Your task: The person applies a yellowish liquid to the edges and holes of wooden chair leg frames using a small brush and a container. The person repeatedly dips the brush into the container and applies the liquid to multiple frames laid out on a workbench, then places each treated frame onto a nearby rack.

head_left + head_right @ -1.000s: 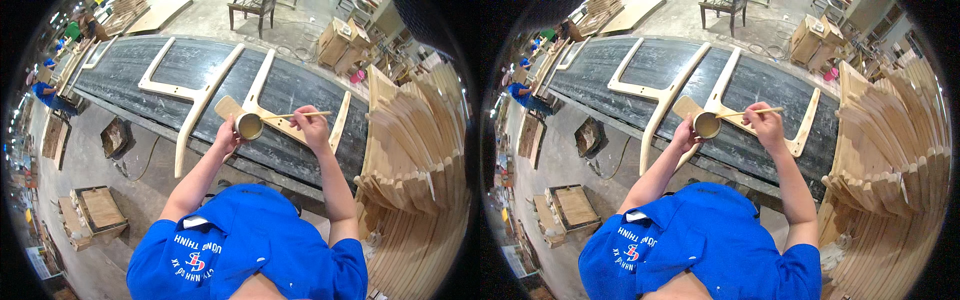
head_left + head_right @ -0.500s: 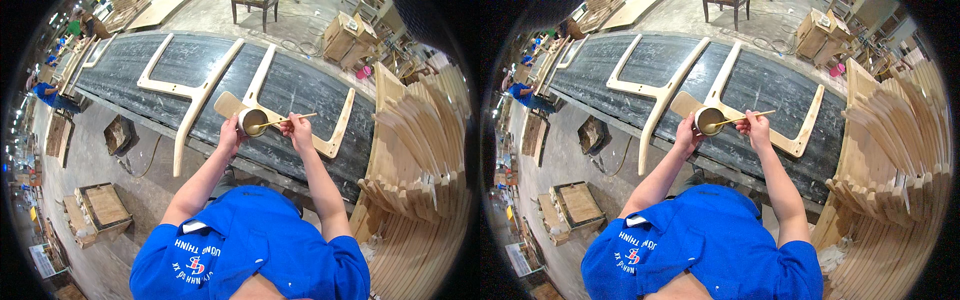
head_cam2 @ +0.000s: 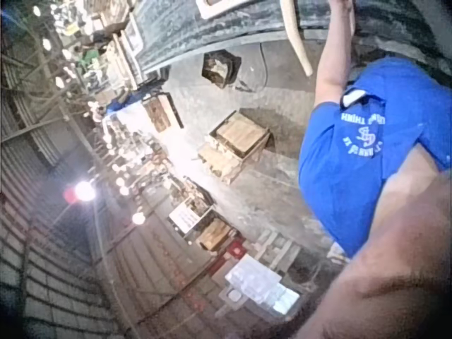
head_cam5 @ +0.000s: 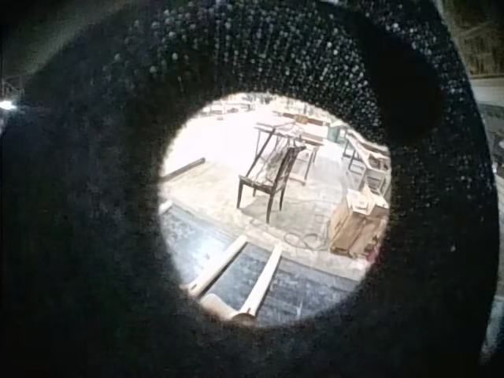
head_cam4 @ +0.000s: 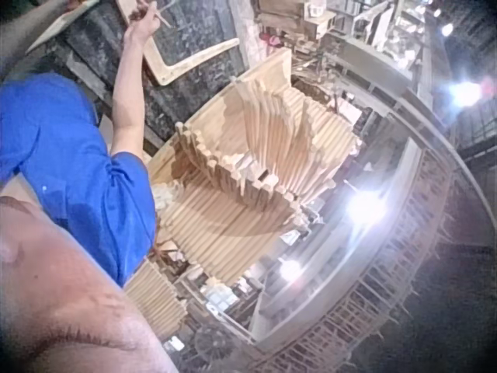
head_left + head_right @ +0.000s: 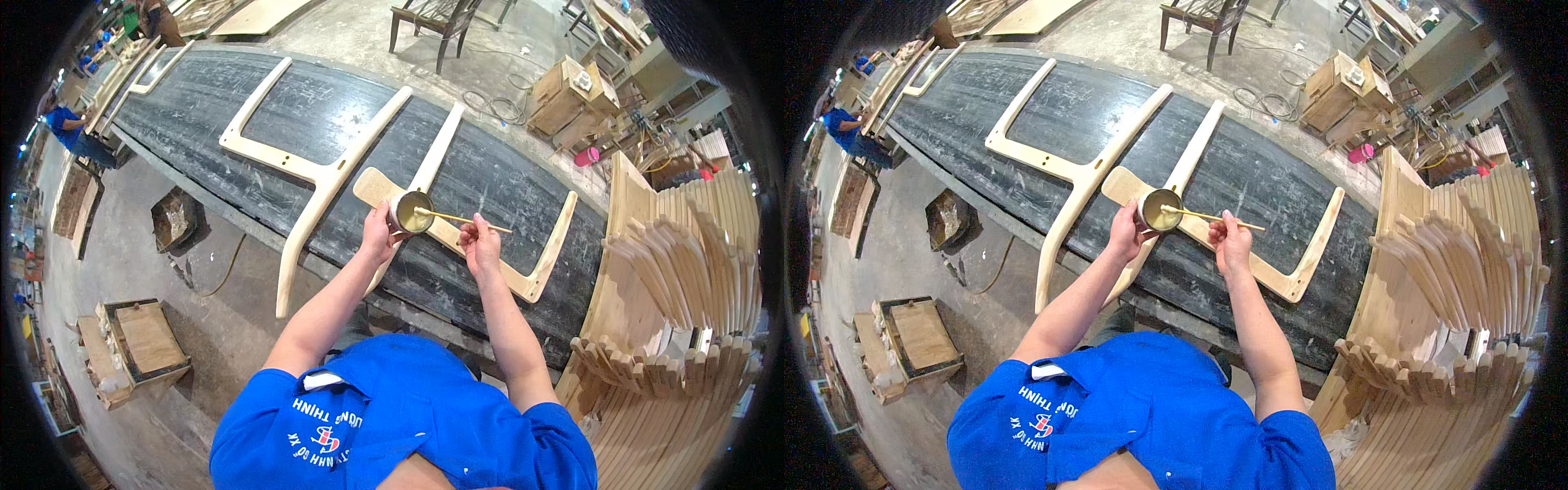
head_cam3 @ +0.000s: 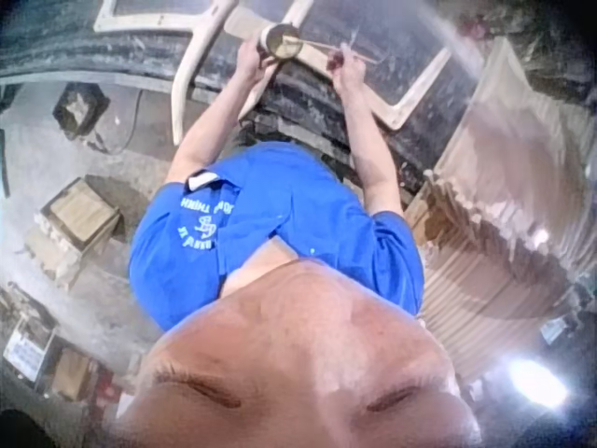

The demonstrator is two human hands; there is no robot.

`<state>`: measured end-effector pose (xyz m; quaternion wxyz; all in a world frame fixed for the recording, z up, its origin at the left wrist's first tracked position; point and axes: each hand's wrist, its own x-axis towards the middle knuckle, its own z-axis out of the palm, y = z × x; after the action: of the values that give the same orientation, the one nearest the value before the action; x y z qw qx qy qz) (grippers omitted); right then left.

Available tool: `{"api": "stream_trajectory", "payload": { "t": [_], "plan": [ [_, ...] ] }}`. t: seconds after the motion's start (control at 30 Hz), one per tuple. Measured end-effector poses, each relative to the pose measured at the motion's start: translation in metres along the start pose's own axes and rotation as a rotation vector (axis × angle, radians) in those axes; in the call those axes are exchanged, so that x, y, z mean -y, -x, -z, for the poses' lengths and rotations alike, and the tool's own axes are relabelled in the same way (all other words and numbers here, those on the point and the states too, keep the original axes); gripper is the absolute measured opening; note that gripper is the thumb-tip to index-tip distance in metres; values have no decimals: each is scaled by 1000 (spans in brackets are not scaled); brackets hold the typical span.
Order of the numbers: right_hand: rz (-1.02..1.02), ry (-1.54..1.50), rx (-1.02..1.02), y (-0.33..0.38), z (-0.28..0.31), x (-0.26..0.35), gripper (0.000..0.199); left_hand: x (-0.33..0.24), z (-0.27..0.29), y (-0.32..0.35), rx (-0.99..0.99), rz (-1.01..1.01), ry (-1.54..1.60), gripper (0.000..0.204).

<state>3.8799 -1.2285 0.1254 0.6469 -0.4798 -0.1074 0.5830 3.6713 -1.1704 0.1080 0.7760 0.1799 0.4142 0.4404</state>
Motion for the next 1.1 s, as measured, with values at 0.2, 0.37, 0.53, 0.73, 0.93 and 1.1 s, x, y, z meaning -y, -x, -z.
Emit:
{"api": "stream_trajectory", "payload": {
  "t": [0.2, 0.37, 0.53, 0.73, 0.93, 1.1],
  "plan": [
    [48, -16, 44, -21, -23, -4, 13, -3, 9, -37, -58, -24, 42, 35],
    [403, 401, 164, -46, -51, 22, 10, -3, 30, -62, -234, -4, 47, 35],
    [629, 952, 186, -69, -84, 21, 15, -4, 69, -60, -254, -22, 65, 36],
    [681, 1207, 338, -93, -96, 9, 16, -8, 101, -40, -260, -33, 118, 35],
    [718, 1306, 388, -107, -101, -6, 17, -11, 119, -28, -262, -69, 136, 35],
    [744, 1473, 461, -112, -96, -15, 16, -11, 111, -22, -261, -45, 110, 35]
  ]
}}
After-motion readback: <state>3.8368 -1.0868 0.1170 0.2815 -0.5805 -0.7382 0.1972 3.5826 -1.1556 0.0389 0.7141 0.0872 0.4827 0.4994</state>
